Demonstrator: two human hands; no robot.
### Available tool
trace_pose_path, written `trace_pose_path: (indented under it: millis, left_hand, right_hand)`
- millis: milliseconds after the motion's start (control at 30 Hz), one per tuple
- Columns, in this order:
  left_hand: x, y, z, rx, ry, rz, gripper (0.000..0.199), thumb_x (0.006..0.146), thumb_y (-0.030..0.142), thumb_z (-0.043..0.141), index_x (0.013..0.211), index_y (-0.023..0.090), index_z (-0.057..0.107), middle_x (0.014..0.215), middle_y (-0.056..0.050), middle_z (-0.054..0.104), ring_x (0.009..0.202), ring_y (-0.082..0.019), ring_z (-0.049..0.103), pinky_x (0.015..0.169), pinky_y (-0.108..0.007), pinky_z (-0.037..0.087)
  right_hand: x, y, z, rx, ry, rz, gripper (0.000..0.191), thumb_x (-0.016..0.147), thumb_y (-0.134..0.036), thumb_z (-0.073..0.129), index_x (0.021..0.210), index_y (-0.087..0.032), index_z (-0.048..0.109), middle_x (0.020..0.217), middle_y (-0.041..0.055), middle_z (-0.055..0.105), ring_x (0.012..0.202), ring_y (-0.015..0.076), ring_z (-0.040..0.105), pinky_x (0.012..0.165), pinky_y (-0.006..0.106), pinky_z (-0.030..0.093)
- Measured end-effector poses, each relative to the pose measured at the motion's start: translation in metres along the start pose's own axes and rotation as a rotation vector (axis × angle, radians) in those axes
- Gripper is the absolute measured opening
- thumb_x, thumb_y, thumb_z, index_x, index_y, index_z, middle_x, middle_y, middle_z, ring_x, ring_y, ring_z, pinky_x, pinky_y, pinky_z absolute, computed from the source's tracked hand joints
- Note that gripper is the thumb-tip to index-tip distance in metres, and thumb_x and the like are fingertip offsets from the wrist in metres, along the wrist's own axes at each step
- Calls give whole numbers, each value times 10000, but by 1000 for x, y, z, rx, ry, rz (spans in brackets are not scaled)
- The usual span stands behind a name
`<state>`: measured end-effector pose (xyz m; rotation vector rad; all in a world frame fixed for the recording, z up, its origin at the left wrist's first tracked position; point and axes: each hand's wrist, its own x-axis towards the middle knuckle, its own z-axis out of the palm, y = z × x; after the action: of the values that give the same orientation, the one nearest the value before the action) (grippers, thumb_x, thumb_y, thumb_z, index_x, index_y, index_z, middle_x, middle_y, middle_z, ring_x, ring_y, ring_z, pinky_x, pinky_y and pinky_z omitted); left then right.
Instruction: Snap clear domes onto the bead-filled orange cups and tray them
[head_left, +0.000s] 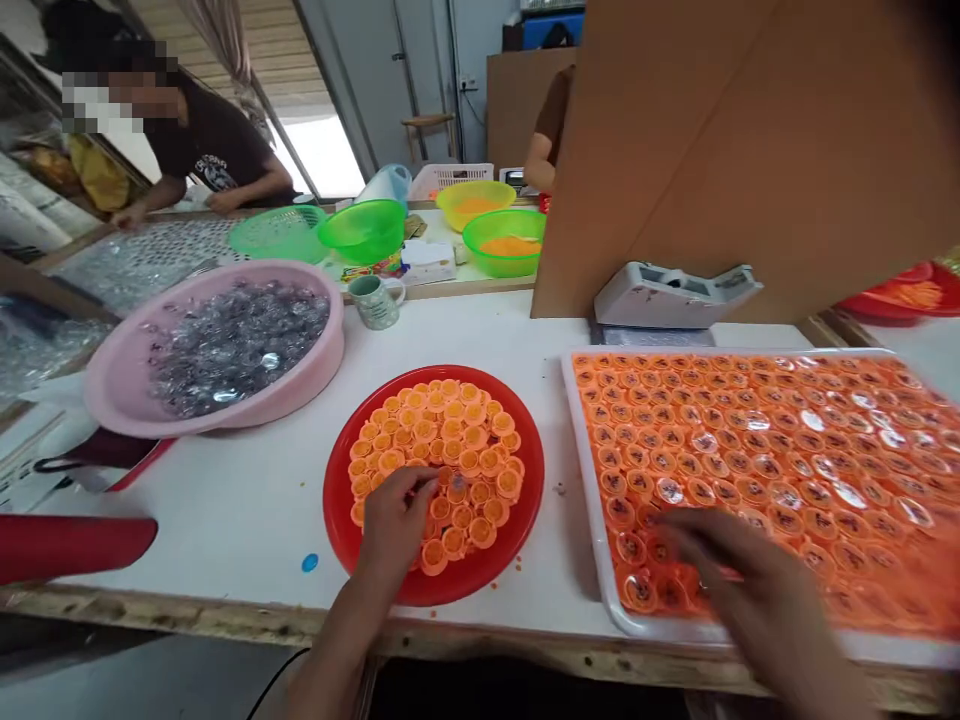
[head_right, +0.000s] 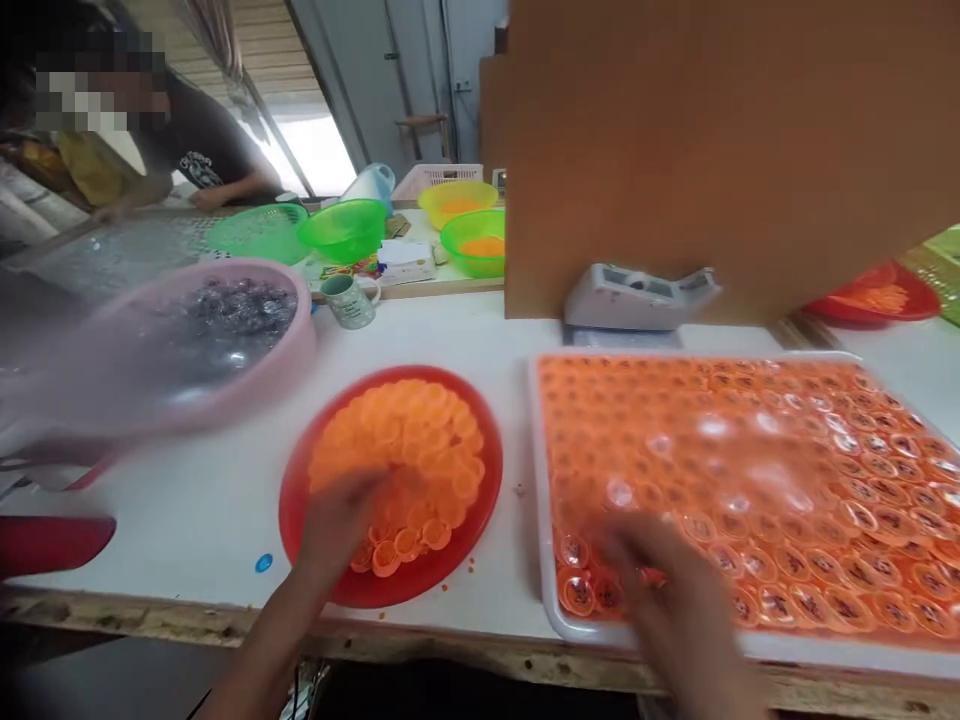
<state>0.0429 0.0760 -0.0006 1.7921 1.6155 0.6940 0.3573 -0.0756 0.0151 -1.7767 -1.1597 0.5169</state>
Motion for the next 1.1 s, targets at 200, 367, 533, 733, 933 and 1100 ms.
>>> trace_pose_path:
  millis: [200,367,533,733,933,1100]
  left_hand:
    - [-4,-17,11,41,-4,113,213,851,197,497,881,225,706,932,-54,689,963,-249,629,880,-407,507]
    - [2,-33,-13,114,142,86,260,893,178,422,1004,192,657,1016,-90,636,1029,-260,582,925,-444,479]
    - [0,-49,-21,189,145,83,245,854,228,548,1084,199,626,1046,-77,605,1023,-262,571,877,-418,508]
    - [7,-36,-5,253,94,149,227,824,162,559,1033,210,632,1002,-73,549,1001,-279,518,835,-421,492]
    - [7,-24,-10,235,65,192,75,802,143,572,847,200,590,941,-64,569,950,-271,511,837,-433,471]
    - [-10,-10,-17,8,-55,65,150,772,220,642,897,219,559,914,-16,633,863,-201,602,729,-316,504]
  right_hand:
    - [0,-59,169,-237,-461,-314,287,877,-57,476,1001,-217,679,897,63,680,757,183,663,651,272,534]
    - [5,-63,214,-431,-445,-401,287,838,-15,496,1040,-166,634,937,101,669,692,180,638,502,234,447]
    - [1,-53,224,-414,-439,-393,225,846,-21,450,852,-139,641,808,95,624,613,168,580,467,241,356]
    - [-1,-50,219,-235,-452,-298,160,856,-85,453,826,-169,586,835,87,613,657,181,584,527,258,401]
    - [-5,-54,195,159,-508,-19,158,932,-202,422,774,-216,437,605,-12,588,517,134,574,508,229,460]
    - [-9,-54,173,788,-536,434,220,870,-341,617,1023,-183,600,577,-41,576,488,99,511,500,208,426]
